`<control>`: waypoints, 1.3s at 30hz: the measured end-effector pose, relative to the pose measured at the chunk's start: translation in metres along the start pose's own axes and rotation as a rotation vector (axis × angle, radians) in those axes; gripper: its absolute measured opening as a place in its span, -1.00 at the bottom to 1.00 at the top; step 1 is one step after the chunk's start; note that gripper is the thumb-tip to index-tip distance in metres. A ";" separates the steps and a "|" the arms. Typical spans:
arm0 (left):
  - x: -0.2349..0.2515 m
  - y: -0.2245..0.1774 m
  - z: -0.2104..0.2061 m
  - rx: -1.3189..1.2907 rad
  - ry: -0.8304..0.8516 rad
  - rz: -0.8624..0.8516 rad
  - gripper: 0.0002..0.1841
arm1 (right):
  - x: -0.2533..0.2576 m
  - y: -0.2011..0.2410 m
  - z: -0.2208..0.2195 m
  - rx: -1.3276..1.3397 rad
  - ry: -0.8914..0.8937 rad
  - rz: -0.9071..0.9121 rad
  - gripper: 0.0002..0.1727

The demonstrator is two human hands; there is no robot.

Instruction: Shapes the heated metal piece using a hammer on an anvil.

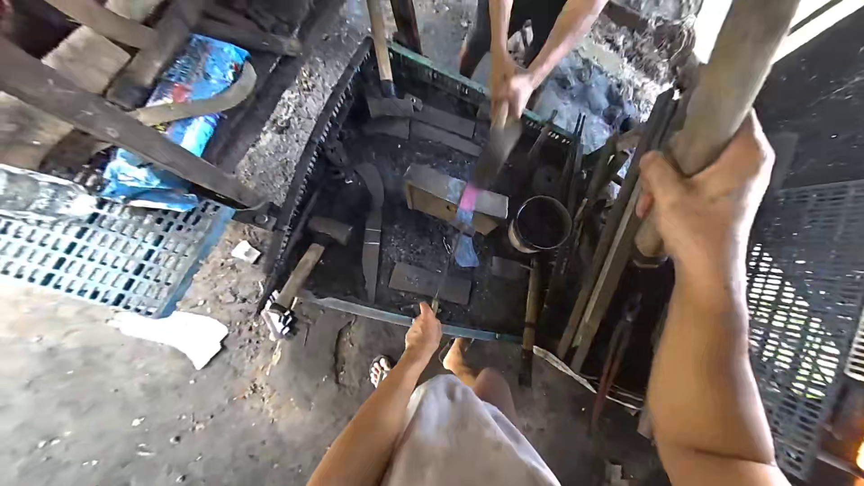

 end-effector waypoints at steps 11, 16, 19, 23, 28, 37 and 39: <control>0.002 0.013 -0.011 -0.083 0.093 -0.012 -0.43 | -0.028 -0.188 -0.323 0.348 0.526 -0.583 -0.58; -0.007 0.019 -0.013 -0.058 0.117 -0.004 -0.37 | -0.009 -0.060 -0.113 0.165 0.315 -0.234 -0.57; -0.006 0.018 -0.011 -0.039 0.105 -0.007 -0.38 | -0.007 -0.008 -0.026 0.002 0.135 -0.073 -0.52; -0.028 0.016 -0.006 -0.103 0.222 0.011 -0.40 | 0.016 0.007 -0.019 -0.022 -0.124 0.143 -0.46; -0.011 0.018 -0.018 -0.072 0.133 0.038 -0.41 | 0.008 -0.125 -0.257 0.038 0.179 -0.225 -0.44; -0.029 0.022 -0.015 -0.078 0.186 -0.016 -0.36 | -0.006 -0.047 -0.136 0.261 0.386 -0.228 -0.55; -0.024 0.026 -0.015 -0.063 0.167 -0.021 -0.37 | -0.010 -0.006 -0.065 0.141 0.276 -0.112 -0.48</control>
Point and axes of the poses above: each hand's wrist, its own x-axis towards the middle knuckle, its own z-axis out of the back of the hand, y = z × x, the point moved 10 cm from there along x, towards the middle knuckle, and after that the axes turned 14 degrees about y, right-handed, at the moved point
